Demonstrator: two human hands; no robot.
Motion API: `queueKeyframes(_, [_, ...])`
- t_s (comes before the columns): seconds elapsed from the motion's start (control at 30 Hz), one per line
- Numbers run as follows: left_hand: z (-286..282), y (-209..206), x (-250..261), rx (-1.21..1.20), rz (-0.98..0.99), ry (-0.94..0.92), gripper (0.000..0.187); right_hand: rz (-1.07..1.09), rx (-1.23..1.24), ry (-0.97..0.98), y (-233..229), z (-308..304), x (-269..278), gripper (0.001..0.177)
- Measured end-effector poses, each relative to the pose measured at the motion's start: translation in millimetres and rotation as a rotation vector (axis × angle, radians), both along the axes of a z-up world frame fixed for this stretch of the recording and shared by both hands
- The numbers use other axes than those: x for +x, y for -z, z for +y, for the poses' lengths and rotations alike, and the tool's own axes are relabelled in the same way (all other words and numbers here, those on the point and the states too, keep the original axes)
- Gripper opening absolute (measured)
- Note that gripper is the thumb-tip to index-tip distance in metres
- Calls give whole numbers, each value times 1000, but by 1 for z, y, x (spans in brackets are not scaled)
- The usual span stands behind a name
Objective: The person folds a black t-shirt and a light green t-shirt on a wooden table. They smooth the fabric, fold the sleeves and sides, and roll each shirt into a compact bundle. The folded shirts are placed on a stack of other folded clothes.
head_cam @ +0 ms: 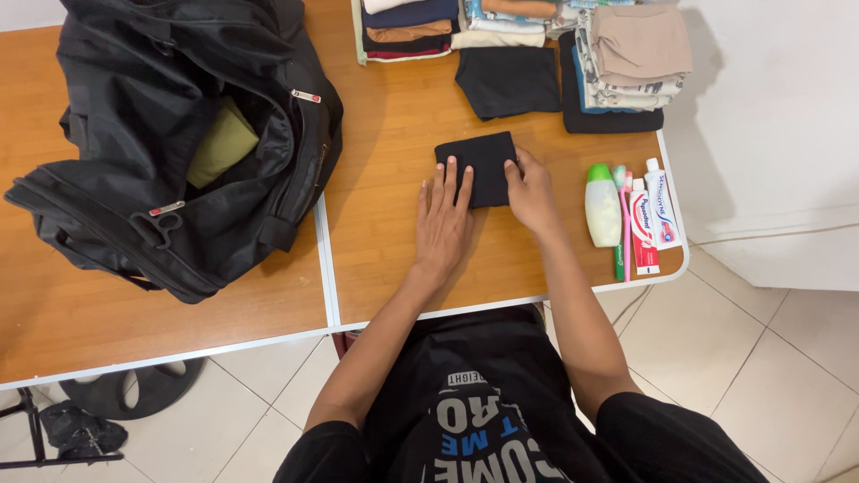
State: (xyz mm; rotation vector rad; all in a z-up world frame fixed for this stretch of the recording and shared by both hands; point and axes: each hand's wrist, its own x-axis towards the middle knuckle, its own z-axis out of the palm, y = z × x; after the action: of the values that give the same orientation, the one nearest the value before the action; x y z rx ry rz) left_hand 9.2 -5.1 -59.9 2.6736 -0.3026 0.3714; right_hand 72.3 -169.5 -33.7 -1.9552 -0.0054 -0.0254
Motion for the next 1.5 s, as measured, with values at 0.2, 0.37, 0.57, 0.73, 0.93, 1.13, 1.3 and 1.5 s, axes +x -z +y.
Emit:
queueKeyframes(0.2, [2,-1,0,-1,31,33,74,-219,-302,67,-7,8,-11,38])
queueKeyframes(0.37, [4,-12,0,52,70,62,73,-189,-547,101,-17,15,-19,54])
queueKeyframes(0.57, [5,-22,-2,-56,97,114,62,-410,-650,40,-13,18,-22,43])
queueKeyframes(0.73, [-2,-12,15,-56,66,52,55,-441,-704,-91,5,17,-17,44])
queueKeyframes(0.93, [-10,0,29,31,92,12,57,-291,-758,-144,14,15,-16,55])
queueKeyframes(1.13, [-13,10,29,113,72,-15,58,-216,-799,-164,14,17,-16,63])
queueKeyframes(1.3, [-17,15,35,161,90,-35,59,-192,-803,-175,13,17,-11,65])
queueKeyframes(1.5, [-20,17,35,185,102,-46,60,-172,-800,-180,11,17,-11,65])
